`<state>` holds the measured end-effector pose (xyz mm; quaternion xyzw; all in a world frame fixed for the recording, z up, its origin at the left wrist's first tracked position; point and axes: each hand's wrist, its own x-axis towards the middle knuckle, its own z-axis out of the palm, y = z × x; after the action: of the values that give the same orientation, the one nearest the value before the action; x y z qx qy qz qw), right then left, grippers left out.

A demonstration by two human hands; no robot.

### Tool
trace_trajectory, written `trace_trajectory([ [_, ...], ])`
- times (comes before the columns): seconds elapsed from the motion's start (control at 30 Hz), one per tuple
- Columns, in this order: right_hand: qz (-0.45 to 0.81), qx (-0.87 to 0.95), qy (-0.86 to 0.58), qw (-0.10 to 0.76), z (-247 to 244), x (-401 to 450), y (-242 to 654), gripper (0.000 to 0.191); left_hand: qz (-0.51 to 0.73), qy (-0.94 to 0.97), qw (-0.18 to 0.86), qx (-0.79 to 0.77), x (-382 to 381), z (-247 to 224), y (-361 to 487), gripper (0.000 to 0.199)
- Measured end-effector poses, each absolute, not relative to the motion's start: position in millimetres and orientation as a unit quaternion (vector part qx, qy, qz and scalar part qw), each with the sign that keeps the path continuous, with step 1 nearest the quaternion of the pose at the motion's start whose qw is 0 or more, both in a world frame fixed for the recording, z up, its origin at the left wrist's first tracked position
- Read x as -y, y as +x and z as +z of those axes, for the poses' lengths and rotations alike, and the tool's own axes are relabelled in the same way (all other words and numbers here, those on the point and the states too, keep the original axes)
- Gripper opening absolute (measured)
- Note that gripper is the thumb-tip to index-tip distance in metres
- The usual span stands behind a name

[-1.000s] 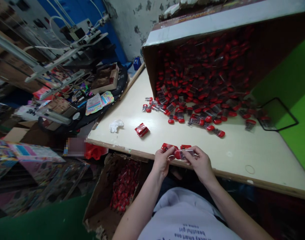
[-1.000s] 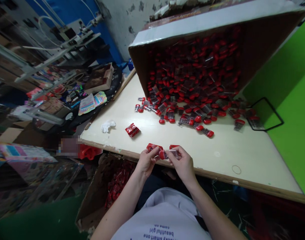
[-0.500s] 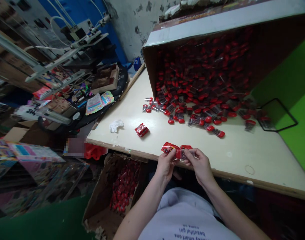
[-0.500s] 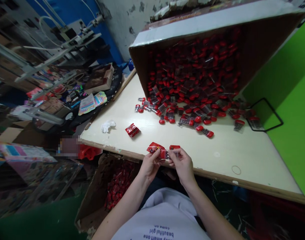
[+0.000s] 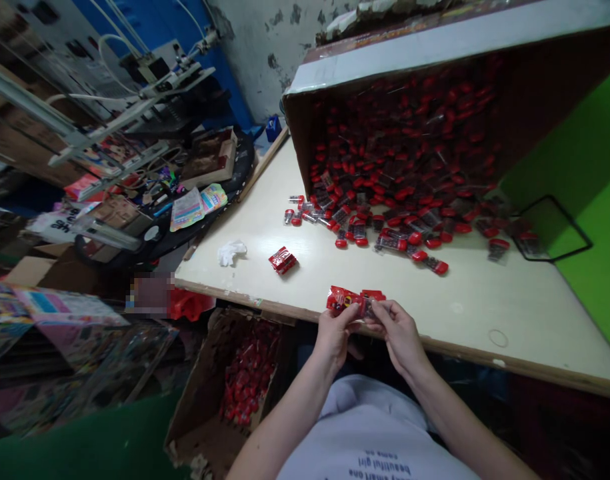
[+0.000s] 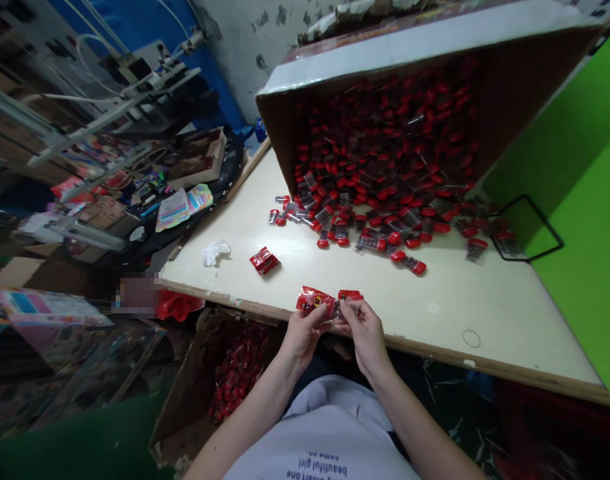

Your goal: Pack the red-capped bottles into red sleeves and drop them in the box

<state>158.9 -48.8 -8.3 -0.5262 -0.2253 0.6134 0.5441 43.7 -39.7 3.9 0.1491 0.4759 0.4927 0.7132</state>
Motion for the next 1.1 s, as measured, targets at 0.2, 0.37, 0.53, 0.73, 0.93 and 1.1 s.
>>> trace_trajectory([
  [0.2, 0.597, 0.248, -0.526, 0.552, -4.2, 52.5, 154.9, 0.022, 0.493, 0.122, 0.727, -0.462, 39.1, 6.5, 47.4, 0.035],
  [0.37, 0.613, 0.218, -0.522, 0.551, -4.0, 52.0, 153.7, 0.023, 0.491, 0.124, 0.735, -0.450, 39.1, 10.5, 45.8, 0.033],
  [0.53, 0.623, 0.200, -0.527, 0.543, -5.0, 55.4, 149.0, 0.024, 0.496, 0.131, 0.711, -0.481, 39.5, 8.4, 45.7, 0.035],
  [0.73, 0.526, 0.310, -0.555, 0.565, -11.3, 58.0, 144.1, 0.021, 0.491, 0.100, 0.711, -0.494, 37.7, 6.1, 44.6, 0.033],
  [0.93, 0.658, 0.144, -0.501, 0.544, -5.6, 55.3, 144.3, 0.024, 0.485, 0.078, 0.741, -0.458, 37.2, 11.4, 41.9, 0.031],
  [1.1, 0.665, 0.161, -0.507, 0.523, 0.1, 55.8, 144.0, 0.027, 0.502, 0.076, 0.731, -0.456, 36.7, 12.6, 42.7, 0.029],
])
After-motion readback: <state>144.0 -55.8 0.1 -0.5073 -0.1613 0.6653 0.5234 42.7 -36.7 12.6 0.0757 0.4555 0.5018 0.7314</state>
